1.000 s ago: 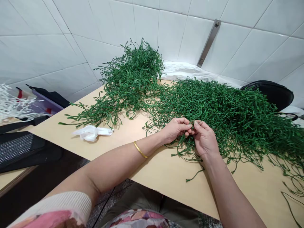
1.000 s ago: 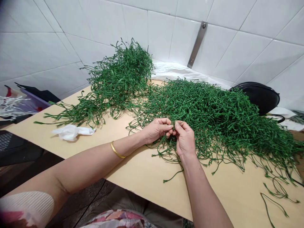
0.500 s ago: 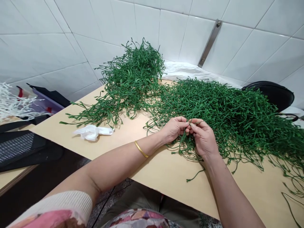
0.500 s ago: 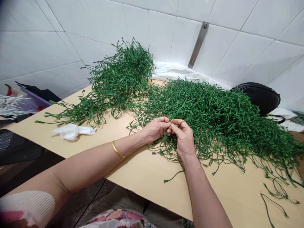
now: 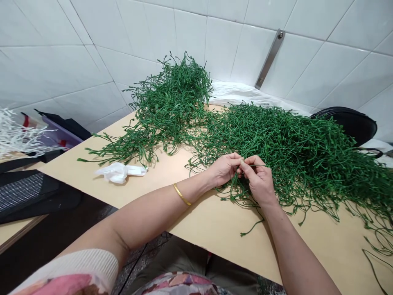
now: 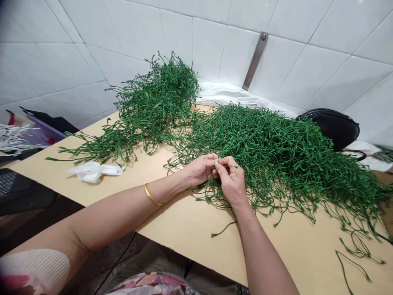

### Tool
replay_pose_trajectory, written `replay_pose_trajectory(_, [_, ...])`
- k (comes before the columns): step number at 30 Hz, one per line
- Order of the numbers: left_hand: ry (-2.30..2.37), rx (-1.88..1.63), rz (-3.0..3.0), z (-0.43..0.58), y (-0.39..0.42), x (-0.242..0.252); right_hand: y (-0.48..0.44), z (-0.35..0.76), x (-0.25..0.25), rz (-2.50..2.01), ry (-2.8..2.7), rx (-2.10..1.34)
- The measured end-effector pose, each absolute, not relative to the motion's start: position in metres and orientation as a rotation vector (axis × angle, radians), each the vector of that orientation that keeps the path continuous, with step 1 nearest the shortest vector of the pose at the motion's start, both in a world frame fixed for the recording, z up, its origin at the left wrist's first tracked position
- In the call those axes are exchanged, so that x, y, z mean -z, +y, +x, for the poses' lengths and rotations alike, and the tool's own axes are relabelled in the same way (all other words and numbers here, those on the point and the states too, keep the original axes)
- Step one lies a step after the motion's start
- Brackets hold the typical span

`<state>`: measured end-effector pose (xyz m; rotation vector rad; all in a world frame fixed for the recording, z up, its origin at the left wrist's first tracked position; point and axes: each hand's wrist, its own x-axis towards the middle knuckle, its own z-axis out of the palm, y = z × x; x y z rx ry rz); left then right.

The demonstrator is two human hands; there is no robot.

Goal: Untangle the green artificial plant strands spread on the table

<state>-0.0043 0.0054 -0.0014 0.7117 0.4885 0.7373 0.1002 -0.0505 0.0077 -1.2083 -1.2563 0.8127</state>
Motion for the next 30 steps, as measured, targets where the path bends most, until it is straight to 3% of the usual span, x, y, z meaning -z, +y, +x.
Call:
replay_pose_trajectory(7, [0.392, -0.71, 0.57, -0.01, 0.026, 0.002, -0.065, 0.088, -0.024, -1.056, -1.41, -0.992])
replay_pose_trajectory(13, [0.43, -0.736, 0.744, -0.013, 0.016, -0.006, -0.06, 0.108, -0.023, -1.6, -1.336, -0.15])
replay_pose_trajectory(19, [0.463, -0.795, 0.779, -0.013, 0.013, -0.004, -0.056, 0.113, -0.019, -1.609, -1.466, 0.204])
replay_pose_trajectory(30, [0.46, -0.8, 0.672, -0.012, 0.015, -0.003, -0.056, 0.101, -0.014, -1.507, -1.853, -0.118])
